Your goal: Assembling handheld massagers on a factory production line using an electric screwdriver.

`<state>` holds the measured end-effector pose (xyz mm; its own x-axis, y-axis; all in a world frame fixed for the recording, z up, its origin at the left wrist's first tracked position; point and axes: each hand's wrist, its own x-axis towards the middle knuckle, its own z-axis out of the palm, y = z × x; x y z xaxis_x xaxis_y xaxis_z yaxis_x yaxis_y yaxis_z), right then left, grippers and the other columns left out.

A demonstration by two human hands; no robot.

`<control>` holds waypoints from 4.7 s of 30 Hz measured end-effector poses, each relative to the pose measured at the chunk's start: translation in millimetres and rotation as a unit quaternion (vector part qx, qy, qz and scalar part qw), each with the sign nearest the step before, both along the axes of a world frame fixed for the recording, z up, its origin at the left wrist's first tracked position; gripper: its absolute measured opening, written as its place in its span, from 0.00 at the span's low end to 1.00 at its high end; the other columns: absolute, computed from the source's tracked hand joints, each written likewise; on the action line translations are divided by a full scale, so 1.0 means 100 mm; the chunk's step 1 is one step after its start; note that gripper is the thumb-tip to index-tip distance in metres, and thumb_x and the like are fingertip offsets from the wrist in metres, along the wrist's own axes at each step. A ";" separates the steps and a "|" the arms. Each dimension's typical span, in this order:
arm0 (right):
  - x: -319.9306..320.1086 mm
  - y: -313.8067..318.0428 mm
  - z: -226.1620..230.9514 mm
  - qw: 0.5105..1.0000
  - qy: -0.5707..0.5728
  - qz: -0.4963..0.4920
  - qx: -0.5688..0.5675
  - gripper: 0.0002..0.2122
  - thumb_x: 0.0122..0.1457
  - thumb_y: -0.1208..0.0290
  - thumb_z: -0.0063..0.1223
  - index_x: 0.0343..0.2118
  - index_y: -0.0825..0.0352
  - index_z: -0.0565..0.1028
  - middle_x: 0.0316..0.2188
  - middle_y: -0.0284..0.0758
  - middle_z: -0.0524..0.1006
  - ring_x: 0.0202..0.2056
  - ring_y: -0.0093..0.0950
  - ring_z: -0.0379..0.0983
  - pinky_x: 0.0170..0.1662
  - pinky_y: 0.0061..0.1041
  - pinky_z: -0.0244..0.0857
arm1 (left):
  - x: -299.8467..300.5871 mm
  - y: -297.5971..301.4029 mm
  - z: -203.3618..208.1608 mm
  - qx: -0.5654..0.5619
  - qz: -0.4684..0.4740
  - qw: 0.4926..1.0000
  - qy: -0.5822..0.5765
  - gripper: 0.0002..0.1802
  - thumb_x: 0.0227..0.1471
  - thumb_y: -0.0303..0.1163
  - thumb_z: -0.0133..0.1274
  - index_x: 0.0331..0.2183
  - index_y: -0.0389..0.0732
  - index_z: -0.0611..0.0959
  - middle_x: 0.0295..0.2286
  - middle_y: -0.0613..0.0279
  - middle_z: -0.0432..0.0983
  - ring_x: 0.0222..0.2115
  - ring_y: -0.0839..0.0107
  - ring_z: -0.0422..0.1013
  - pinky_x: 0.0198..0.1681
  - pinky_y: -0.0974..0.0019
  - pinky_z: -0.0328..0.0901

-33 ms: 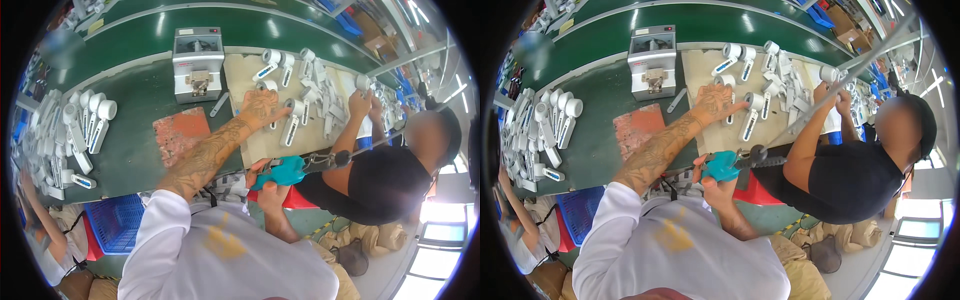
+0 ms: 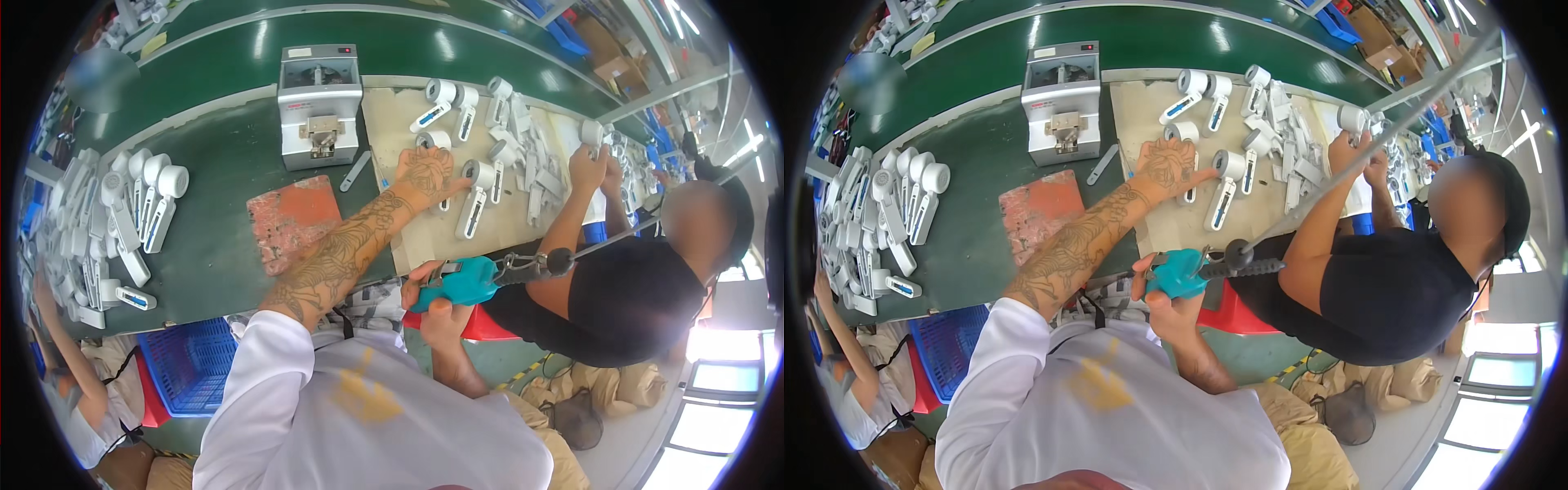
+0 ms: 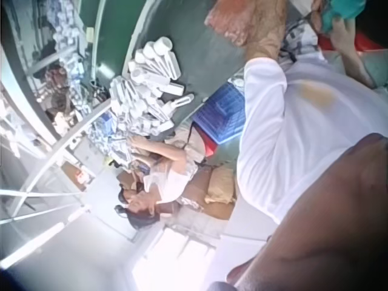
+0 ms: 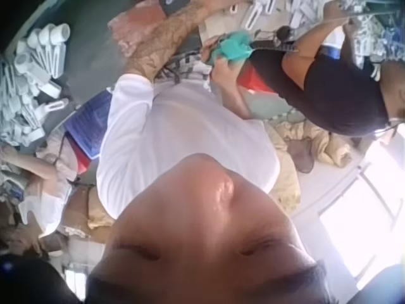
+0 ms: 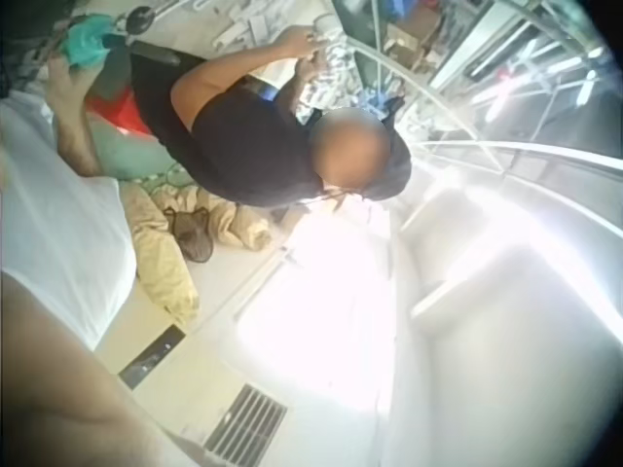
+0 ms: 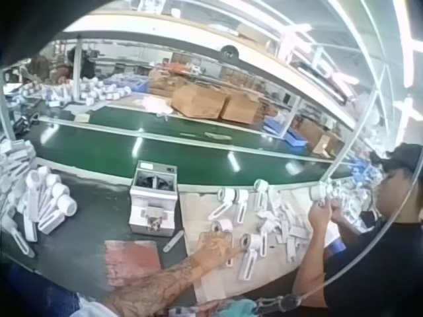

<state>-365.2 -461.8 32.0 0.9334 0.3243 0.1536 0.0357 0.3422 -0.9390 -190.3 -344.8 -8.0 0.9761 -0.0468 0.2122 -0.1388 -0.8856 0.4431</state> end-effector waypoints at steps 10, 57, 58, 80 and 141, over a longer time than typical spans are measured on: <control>0.19 -0.11 -0.01 0.998 -0.022 -0.016 -0.051 0.31 0.56 0.44 0.62 0.42 0.76 0.72 0.27 0.35 0.75 0.25 0.23 0.72 0.29 0.23 0.64 | -0.89 0.79 0.27 -0.140 -0.046 0.972 -0.185 0.12 0.49 0.35 0.58 0.34 0.38 0.79 0.34 0.54 0.75 0.37 0.52 0.73 0.38 0.51 0.69; 1.24 1.63 -0.01 0.985 -0.142 0.080 0.052 0.19 0.65 0.56 0.53 0.35 0.72 0.71 0.20 0.33 0.71 0.21 0.24 0.70 0.25 0.23 0.65 | -1.68 1.68 -0.06 -0.053 0.026 0.986 -0.154 0.24 0.53 0.47 0.58 0.47 0.42 0.81 0.37 0.60 0.75 0.40 0.61 0.70 0.46 0.57 0.66; 1.24 1.63 -0.01 0.986 -0.140 0.080 0.051 0.19 0.65 0.56 0.53 0.35 0.72 0.71 0.20 0.33 0.71 0.21 0.24 0.70 0.25 0.23 0.65 | -1.68 1.68 -0.05 -0.044 0.028 0.987 -0.150 0.24 0.53 0.47 0.58 0.46 0.41 0.81 0.37 0.60 0.75 0.40 0.61 0.70 0.45 0.58 0.66; 0.91 0.98 0.32 0.993 -0.091 0.018 0.076 0.40 0.50 0.23 0.42 0.41 0.66 0.68 0.17 0.31 0.67 0.20 0.26 0.64 0.25 0.27 0.61 | -1.91 1.37 -0.03 0.035 0.058 0.984 -0.162 0.18 0.46 0.33 0.64 0.40 0.44 0.78 0.39 0.61 0.74 0.39 0.56 0.71 0.40 0.55 0.68; 1.31 1.80 0.22 0.991 -0.118 0.050 -0.038 0.23 0.68 0.49 0.43 0.36 0.72 0.70 0.18 0.34 0.68 0.19 0.28 0.67 0.23 0.27 0.63 | -1.72 1.70 -0.01 -0.065 0.062 0.990 -0.107 0.18 0.56 0.36 0.53 0.49 0.45 0.81 0.40 0.59 0.73 0.42 0.56 0.67 0.48 0.53 0.63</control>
<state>-234.0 -282.1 54.5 0.8367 0.4330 0.3353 0.2268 0.2833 -0.9318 -362.8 -175.1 -8.7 0.9043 0.1113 0.4120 -0.1362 -0.8396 0.5258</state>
